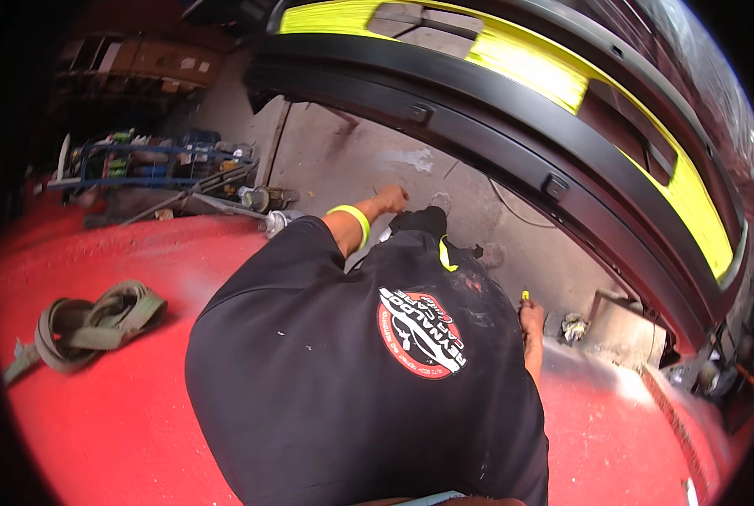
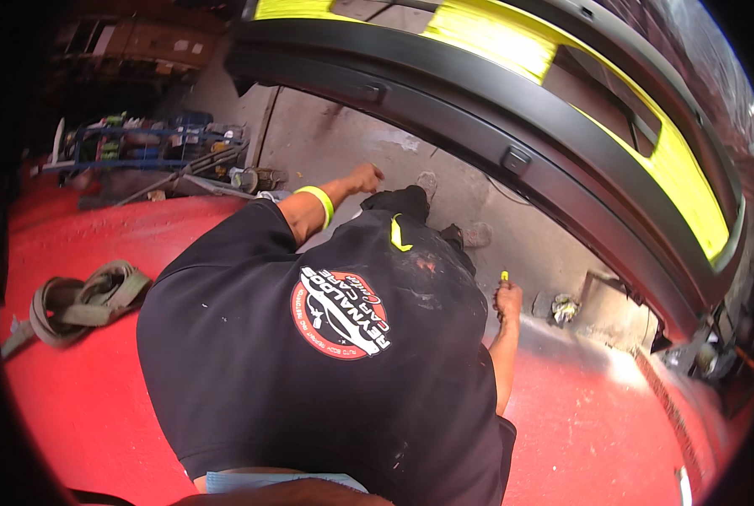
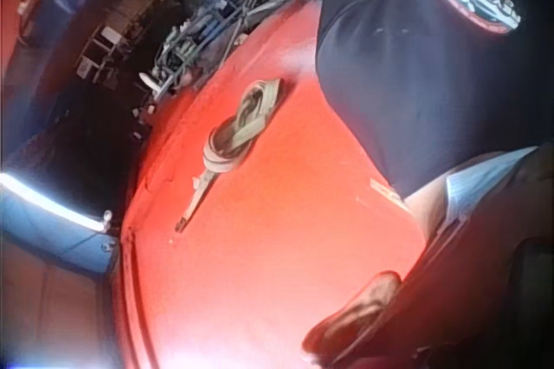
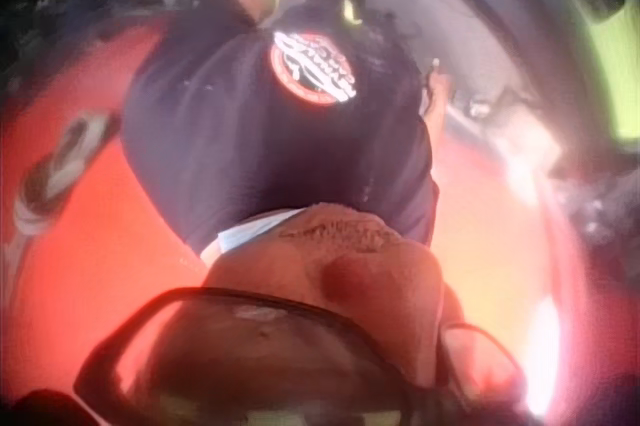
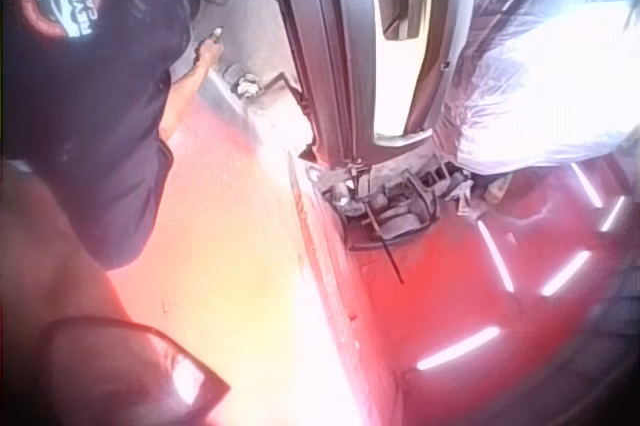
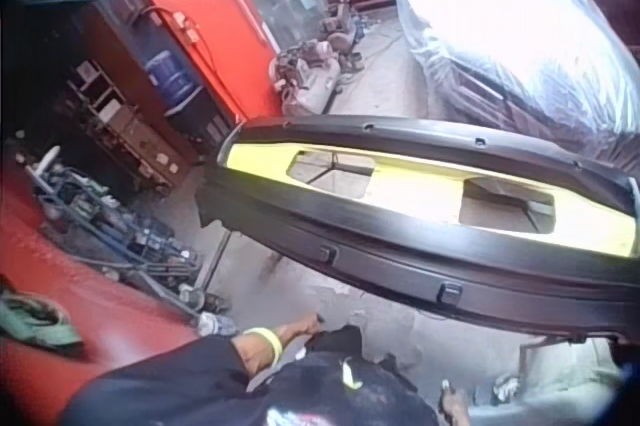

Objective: The person applies yellow masking tape to the edges of a car bumper's grille area, smoothing it down by hand and using a small yellow tool to press it into the corners, then uses a wire to secure a small component on the bumper.

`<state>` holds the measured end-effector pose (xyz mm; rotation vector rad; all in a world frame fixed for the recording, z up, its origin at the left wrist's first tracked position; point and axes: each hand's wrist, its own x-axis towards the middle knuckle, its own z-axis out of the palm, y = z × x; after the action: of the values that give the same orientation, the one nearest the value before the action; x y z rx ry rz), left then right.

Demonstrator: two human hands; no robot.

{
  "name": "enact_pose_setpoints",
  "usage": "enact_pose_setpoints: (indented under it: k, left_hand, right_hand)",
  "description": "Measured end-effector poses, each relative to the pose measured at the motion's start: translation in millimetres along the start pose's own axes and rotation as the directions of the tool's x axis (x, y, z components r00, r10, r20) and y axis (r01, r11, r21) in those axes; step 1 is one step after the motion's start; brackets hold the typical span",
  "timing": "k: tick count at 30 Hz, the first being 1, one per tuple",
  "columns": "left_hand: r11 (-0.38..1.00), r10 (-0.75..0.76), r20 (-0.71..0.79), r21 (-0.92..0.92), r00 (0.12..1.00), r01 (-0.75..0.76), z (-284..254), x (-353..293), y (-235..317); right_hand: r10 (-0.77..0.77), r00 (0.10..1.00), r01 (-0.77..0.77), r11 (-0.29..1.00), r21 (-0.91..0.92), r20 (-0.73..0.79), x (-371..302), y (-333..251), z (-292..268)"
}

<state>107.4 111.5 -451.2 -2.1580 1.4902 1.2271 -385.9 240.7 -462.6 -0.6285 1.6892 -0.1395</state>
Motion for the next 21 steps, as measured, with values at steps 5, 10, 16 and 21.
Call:
enact_pose_setpoints:
  k: [5, 10, 16, 21]
  left_hand:
    - [0.999, 0.022, -0.109, 0.036, 0.994, -0.018, 50, -19, -10]
    - [0.924, -0.189, 0.087, -0.321, 0.978, 0.208, 9, -3, -27]
    - [0.959, -0.010, -0.138, -0.282, 0.990, -0.030, 12, 19, -107]
    - [0.904, -0.077, 0.035, -0.418, 0.996, 0.084, -33, 27, -184]
  right_hand:
    - [-0.011, 0.988, 0.056, 0.954, 0.295, -0.151, 19, -54, -35]
    - [-0.013, 0.972, 0.040, 0.993, 0.112, -0.233, 23, -69, -33]
    - [-0.282, 0.959, 0.278, 0.900, -0.336, 0.038, -39, -176, 77]
    - [-0.552, 0.802, 0.592, 0.677, -0.437, 0.230, -105, -303, 218]
